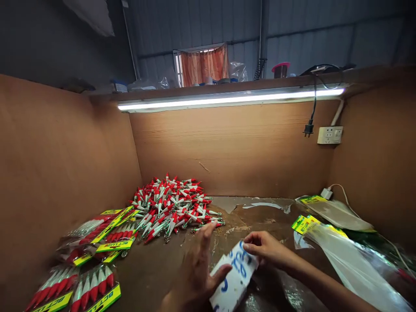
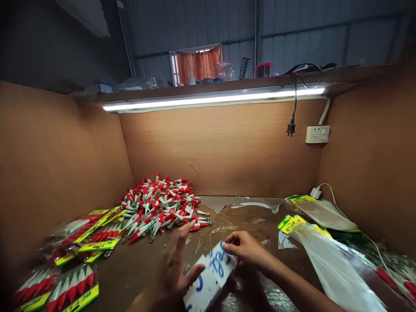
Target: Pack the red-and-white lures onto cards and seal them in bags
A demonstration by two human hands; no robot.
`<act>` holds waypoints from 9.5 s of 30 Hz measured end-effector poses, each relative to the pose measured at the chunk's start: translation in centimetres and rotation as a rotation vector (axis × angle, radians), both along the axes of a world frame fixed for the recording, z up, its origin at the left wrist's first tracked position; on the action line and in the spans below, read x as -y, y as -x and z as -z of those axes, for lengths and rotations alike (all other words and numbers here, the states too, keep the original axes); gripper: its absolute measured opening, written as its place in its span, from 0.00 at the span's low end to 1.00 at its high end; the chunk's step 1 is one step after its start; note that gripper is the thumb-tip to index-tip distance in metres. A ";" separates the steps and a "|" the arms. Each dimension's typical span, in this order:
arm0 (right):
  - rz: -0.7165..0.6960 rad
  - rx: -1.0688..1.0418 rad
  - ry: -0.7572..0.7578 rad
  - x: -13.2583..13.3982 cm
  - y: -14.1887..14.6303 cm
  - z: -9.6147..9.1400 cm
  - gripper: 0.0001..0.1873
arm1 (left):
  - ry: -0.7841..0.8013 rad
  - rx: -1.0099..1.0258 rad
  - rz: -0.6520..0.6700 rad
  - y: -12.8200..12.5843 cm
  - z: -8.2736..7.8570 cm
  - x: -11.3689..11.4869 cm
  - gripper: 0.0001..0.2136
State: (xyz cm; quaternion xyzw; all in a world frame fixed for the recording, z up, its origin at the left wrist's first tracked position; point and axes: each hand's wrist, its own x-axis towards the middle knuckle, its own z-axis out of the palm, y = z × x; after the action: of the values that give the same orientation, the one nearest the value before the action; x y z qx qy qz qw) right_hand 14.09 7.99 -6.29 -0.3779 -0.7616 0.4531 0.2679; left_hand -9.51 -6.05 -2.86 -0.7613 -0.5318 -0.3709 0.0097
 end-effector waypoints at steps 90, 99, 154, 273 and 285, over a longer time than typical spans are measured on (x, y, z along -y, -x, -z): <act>-0.093 0.436 -0.651 -3.5 8.6 -5.2 0.14 | 0.286 -0.048 0.175 1.8 3.8 -0.5 0.40; 0.117 0.577 -0.717 -6.5 18.0 -2.0 0.10 | 0.333 -0.095 0.141 1.9 3.6 -0.5 0.46; 0.365 0.439 -1.061 -0.9 -0.3 -0.1 0.08 | 0.040 -0.036 -0.135 -1.1 3.8 -11.8 0.07; -0.482 0.627 -1.192 -9.9 5.9 -2.1 0.21 | 0.330 -0.107 0.248 2.8 2.4 -1.4 0.44; -0.426 0.669 -1.246 -11.5 4.8 -0.8 0.12 | 0.352 -0.140 0.244 2.7 2.1 -1.2 0.44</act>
State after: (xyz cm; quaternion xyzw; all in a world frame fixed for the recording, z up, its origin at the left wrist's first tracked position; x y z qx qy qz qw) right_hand 9.30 19.50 -5.51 -0.1177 -0.9756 -0.1607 0.0928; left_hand -12.19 -4.83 -4.98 -0.8338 -0.4902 -0.2173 -0.1314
